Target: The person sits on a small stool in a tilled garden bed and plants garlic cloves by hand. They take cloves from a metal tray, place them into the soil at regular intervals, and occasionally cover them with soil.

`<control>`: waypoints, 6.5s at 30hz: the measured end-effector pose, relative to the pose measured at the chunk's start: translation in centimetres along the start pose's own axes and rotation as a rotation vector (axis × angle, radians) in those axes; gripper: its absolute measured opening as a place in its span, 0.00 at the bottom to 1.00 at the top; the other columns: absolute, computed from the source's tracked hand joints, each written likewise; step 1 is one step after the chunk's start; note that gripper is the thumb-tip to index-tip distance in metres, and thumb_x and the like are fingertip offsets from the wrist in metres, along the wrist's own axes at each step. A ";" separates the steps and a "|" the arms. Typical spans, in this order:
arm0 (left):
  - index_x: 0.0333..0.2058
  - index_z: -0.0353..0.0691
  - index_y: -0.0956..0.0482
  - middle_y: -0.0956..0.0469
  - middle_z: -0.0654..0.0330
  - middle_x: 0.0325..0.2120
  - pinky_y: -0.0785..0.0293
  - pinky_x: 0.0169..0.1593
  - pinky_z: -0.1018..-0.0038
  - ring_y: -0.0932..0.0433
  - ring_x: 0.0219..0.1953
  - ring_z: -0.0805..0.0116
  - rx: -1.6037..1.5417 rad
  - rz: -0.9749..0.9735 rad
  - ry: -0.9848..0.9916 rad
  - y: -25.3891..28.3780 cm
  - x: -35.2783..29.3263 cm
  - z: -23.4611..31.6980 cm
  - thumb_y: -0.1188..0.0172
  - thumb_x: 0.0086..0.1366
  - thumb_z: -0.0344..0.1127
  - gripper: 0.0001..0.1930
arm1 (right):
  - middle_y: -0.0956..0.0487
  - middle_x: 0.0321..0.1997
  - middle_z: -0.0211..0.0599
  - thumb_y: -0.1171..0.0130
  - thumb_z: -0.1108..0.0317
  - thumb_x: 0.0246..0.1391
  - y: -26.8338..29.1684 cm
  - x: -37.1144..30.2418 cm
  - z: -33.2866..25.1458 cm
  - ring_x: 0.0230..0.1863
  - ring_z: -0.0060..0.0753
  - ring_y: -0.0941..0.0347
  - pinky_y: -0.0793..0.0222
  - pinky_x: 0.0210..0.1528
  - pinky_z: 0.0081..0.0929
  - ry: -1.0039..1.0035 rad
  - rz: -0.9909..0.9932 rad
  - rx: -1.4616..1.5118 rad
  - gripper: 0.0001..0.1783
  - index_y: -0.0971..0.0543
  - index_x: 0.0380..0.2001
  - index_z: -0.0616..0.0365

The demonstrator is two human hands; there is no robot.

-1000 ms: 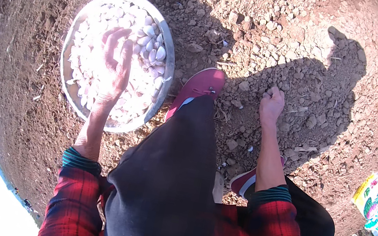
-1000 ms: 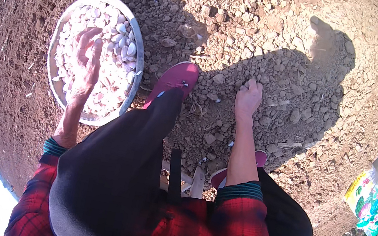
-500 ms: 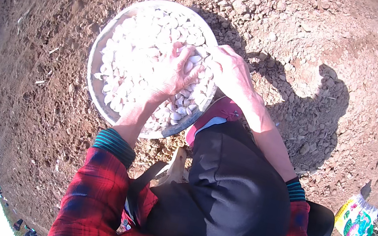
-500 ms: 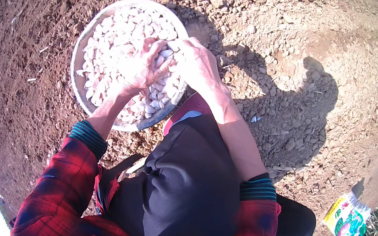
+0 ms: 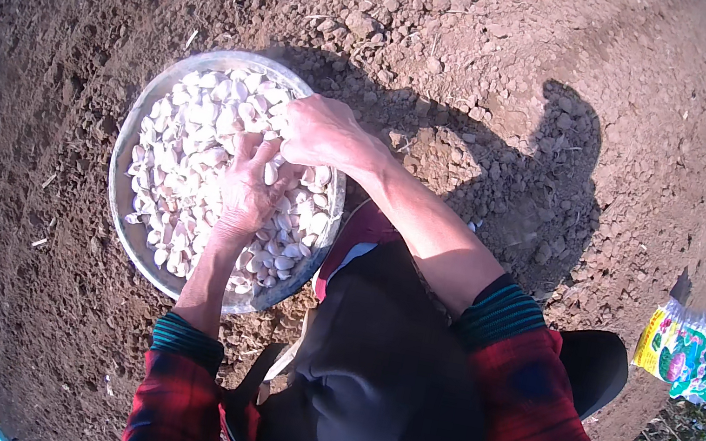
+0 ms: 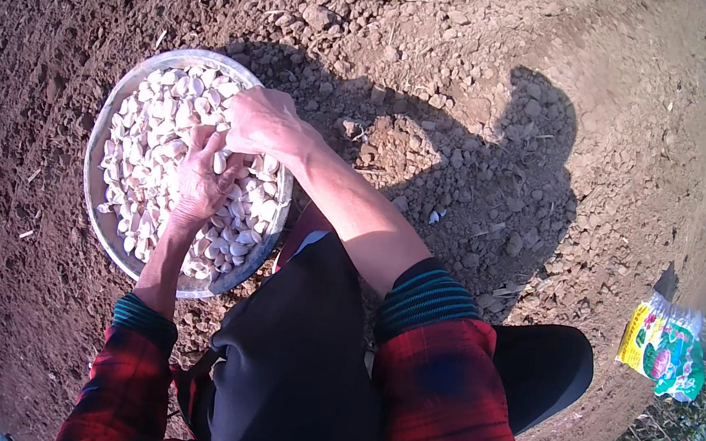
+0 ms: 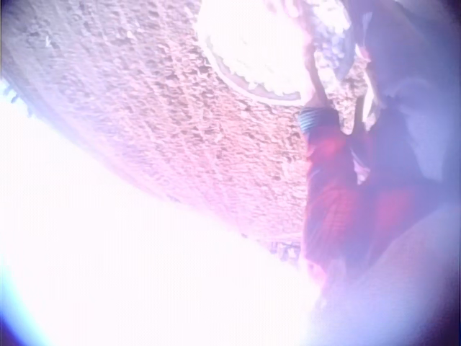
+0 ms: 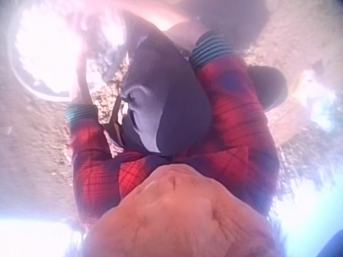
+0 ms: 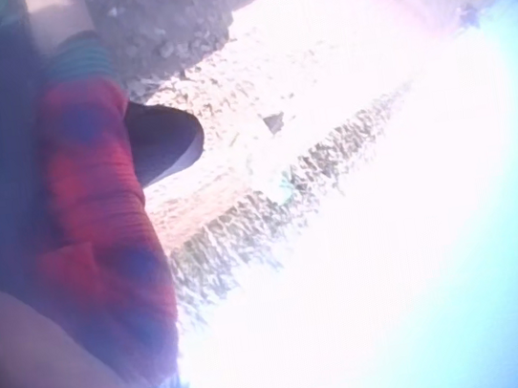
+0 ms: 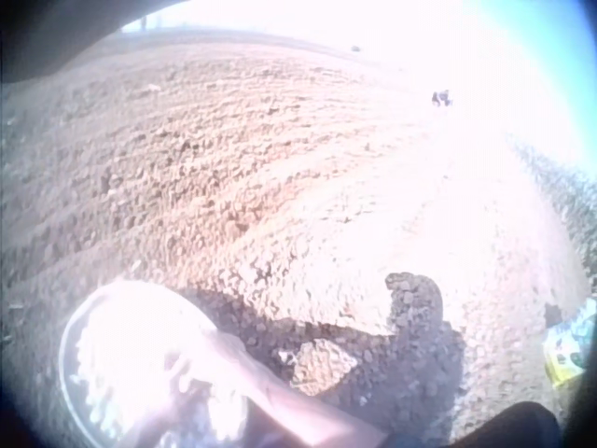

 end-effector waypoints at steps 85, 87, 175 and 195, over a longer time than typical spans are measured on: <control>0.37 0.36 0.26 0.25 0.53 0.31 0.35 0.16 0.76 0.27 0.27 0.64 -1.720 -1.342 0.677 -34.4 -8.0 40.6 0.54 0.67 0.39 0.13 | 0.27 0.37 0.43 0.48 0.73 0.49 -22.7 -37.7 33.4 0.42 0.46 0.25 0.27 0.44 0.39 -0.548 0.640 -0.011 0.07 0.25 0.33 0.61; 0.40 0.34 0.27 0.27 0.50 0.35 0.35 0.18 0.78 0.28 0.31 0.63 -1.848 -1.177 0.852 -34.5 -9.0 36.8 0.55 0.69 0.38 0.13 | 0.27 0.37 0.42 0.48 0.73 0.49 -22.6 -37.4 33.3 0.43 0.46 0.26 0.26 0.44 0.39 -0.575 0.684 0.001 0.07 0.25 0.33 0.60; 0.49 0.32 0.28 0.23 0.50 0.41 0.23 0.35 0.68 0.23 0.38 0.62 -1.284 -1.456 1.054 -40.7 -17.8 35.4 0.56 0.71 0.43 0.20 | 0.23 0.26 0.40 0.43 0.70 0.53 -31.8 -56.2 33.3 0.25 0.35 0.26 0.30 0.30 0.32 -1.116 1.231 0.845 0.06 0.22 0.34 0.61; 0.53 0.32 0.32 0.28 0.46 0.51 0.27 0.54 0.53 0.26 0.52 0.51 -1.301 -1.382 1.094 -40.4 -18.0 34.5 0.59 0.72 0.46 0.23 | 0.23 0.35 0.47 0.46 0.71 0.52 -24.2 -55.2 32.1 0.36 0.50 0.24 0.29 0.35 0.43 -0.970 1.214 0.537 0.08 0.27 0.37 0.57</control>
Point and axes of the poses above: each hand's wrist, its own x-axis towards the middle knuckle, its own y-axis out of the back of the hand, z = x × y, the point moved 2 cm from there along x, towards the middle knuckle
